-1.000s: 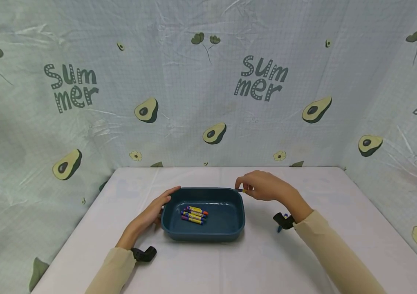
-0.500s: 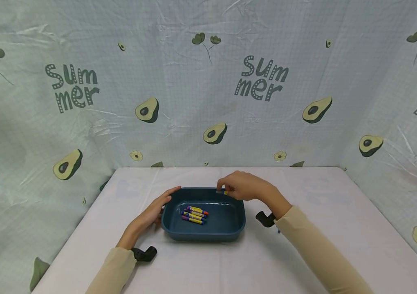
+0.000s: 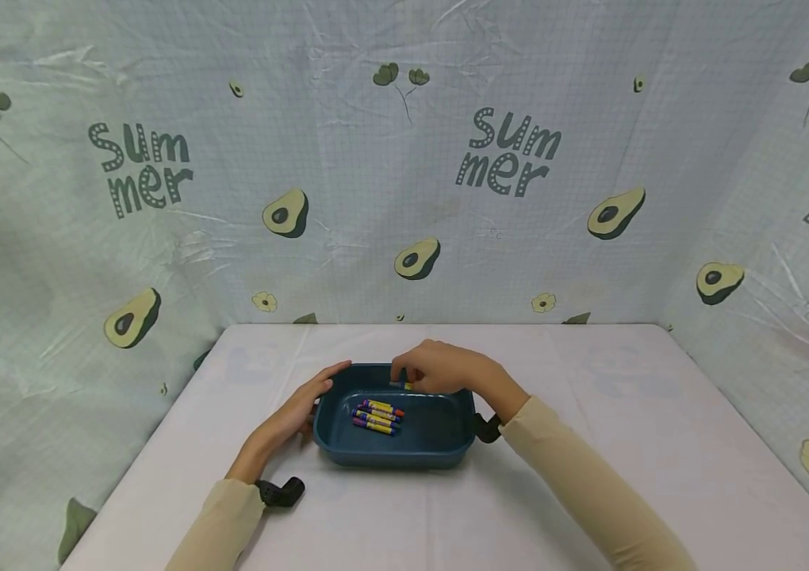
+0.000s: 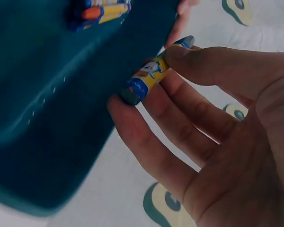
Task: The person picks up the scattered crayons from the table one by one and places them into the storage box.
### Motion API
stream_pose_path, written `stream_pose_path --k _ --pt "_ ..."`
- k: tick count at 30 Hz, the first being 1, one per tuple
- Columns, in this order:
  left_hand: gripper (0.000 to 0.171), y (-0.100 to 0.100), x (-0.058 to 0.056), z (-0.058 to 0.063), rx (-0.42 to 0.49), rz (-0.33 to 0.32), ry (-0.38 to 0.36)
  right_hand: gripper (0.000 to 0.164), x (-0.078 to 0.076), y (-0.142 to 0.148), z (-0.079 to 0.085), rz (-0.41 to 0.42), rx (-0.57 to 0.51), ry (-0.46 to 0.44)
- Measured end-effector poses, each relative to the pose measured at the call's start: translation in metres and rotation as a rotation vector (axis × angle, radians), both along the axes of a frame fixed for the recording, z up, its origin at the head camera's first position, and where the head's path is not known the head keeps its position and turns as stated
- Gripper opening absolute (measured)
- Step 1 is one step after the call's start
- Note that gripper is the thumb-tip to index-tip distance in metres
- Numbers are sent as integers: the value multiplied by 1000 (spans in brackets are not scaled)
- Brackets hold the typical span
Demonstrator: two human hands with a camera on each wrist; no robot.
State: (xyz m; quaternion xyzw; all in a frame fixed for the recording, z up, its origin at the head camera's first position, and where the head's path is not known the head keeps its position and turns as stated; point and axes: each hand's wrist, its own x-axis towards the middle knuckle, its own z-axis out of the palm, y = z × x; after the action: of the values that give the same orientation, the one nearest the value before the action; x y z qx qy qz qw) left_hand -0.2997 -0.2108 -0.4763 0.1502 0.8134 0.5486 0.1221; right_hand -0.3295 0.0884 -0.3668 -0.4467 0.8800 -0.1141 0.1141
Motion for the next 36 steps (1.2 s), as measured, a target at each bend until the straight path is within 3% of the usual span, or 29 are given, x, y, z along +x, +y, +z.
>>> stream_pose_path --k 21,28,36 --pt "54 -1 3 4 -11 -3 -23 31 -1 -42 -22 43 -2 -154" --pt "53 0 2 3 -7 7 -22 30 -3 -50 -23 28 23 -146" --pt "52 -1 2 2 -18 -11 0 31 -5 -55 -24 -26 51 -244"
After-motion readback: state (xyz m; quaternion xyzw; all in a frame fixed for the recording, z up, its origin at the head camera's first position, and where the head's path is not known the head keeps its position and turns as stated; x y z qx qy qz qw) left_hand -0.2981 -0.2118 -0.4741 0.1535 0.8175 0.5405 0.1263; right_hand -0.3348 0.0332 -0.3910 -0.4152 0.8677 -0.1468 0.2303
